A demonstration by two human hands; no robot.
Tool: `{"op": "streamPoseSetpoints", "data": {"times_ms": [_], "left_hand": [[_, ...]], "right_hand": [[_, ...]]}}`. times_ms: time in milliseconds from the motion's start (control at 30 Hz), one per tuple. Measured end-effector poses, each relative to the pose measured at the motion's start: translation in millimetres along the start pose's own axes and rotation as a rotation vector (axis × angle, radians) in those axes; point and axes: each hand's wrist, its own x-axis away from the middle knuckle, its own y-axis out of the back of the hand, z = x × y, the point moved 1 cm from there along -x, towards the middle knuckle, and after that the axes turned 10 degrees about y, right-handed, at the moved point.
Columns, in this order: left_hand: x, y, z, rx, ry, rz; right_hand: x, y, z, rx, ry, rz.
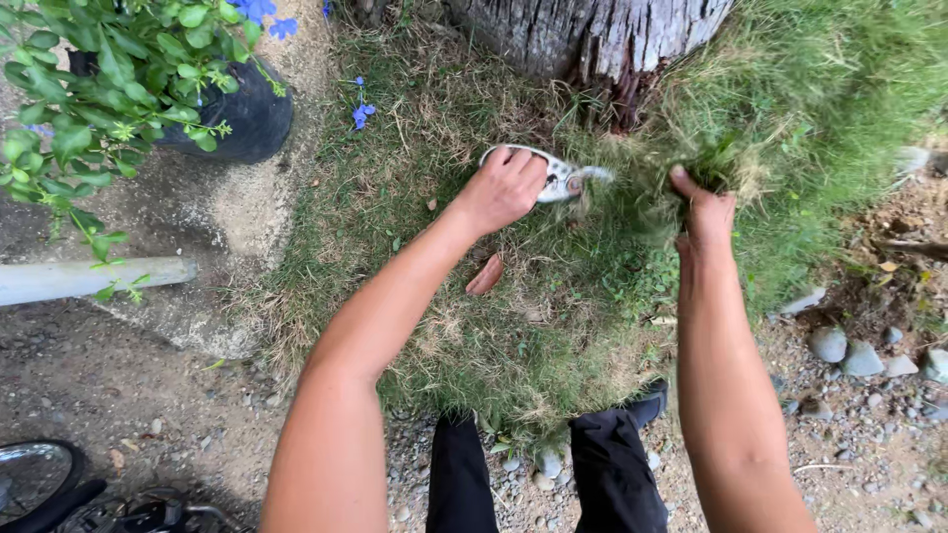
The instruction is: The person uses hand shears to trim grass and weeds along a concrete curb and around the base of a tree. The person gathers the cut grass with their hand and continues trimming in small sections.
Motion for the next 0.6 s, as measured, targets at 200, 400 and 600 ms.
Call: {"op": "streamPoseSetpoints", "data": {"times_ms": [200,400,600], "left_hand": [[6.1,41.0,-76.2,0.158,0.174,-0.078],[30.3,53.0,-67.8,0.155,0.500,0.123],[38.0,67.2,-57.3,0.107,0.639,0.171]], "right_hand": [[10.5,11.8,-2.7,0.502,0.163,0.196],[23.2,-19.9,21.5,0.688,0.458,0.250],[38.0,-64.7,3.5,1.146,0.454,0.333]]}}
